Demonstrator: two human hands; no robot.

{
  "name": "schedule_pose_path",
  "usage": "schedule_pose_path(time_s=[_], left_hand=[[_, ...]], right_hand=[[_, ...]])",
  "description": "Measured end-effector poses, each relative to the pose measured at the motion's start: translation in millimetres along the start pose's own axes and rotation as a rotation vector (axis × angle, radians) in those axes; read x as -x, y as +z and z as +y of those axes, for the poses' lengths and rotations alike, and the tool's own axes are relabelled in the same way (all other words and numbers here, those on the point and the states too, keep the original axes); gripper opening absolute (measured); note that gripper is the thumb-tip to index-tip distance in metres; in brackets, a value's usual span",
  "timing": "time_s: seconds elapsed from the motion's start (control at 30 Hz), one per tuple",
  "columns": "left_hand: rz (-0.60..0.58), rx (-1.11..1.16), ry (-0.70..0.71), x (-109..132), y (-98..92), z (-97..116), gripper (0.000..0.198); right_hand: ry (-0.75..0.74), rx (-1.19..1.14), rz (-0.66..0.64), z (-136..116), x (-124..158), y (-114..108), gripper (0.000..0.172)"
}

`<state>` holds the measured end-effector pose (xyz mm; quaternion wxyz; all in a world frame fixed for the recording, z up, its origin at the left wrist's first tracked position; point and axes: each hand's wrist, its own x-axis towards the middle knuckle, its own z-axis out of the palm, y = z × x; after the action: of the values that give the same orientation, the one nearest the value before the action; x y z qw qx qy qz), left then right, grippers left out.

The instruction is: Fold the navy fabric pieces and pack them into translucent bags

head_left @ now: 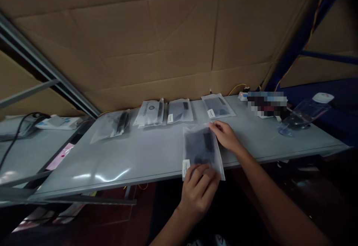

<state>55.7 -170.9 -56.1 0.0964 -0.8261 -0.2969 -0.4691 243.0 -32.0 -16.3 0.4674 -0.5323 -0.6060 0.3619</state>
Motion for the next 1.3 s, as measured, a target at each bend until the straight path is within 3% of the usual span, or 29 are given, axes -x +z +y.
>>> schedule_pose_path(time_s=[0.1,0.17,0.27,0.37,0.43,0.53,0.63,0.7,0.77,0.87,1.03,1.17,1.3], left_hand=[[-0.048,0.012,0.023,-4,-1.6,-8,0.02],[-0.051,0.022,0.047,-6,-3.2,-14,0.02],[-0.031,-0.014,0.064,-10,-6.0,-24,0.024],[0.003,-0.08,0.012,-15,-7.0,-36,0.033],[-0.017,-0.127,-0.059,-20,-5.8,-43,0.035],[-0.162,-0.163,-0.145,-23,-3.0,-48,0.03],[-0.266,-0.153,-0.175,-24,-1.7,-48,0.026],[-0.267,-0.157,-0.173,-23,-1.3,-48,0.026],[-0.257,-0.16,-0.173,-22,-0.8,-47,0.025],[-0.254,-0.154,-0.191,-21,0.1,-47,0.027],[-0.246,-0.126,-0.233,-24,0.1,-47,0.025],[-0.241,-0.097,-0.273,-23,2.4,-46,0.025],[-0.221,0.034,-0.363,-25,-2.7,-45,0.022]], right_hand=[[0.153,-0.048,-0.292,-6,22,1,0.047],[0.15,-0.043,-0.392,-9,34,5,0.045],[-0.036,0.017,-0.209,-15,25,15,0.038],[-0.149,0.067,0.006,-32,-25,28,0.039],[-0.127,0.204,0.017,-45,-71,39,0.038],[-0.067,0.327,0.003,-55,-126,62,0.034],[0.008,0.466,0.035,-49,-146,83,0.026],[0.033,0.55,0.074,-43,-147,86,0.031],[0.038,0.61,0.125,-41,-148,75,0.045],[0.062,0.669,0.233,-40,-157,29,0.061],[0.232,0.674,0.332,-11,-166,-53,0.046],[0.312,0.49,0.224,16,-164,-76,0.04],[0.236,0.239,0.12,5,-163,-81,0.031]])
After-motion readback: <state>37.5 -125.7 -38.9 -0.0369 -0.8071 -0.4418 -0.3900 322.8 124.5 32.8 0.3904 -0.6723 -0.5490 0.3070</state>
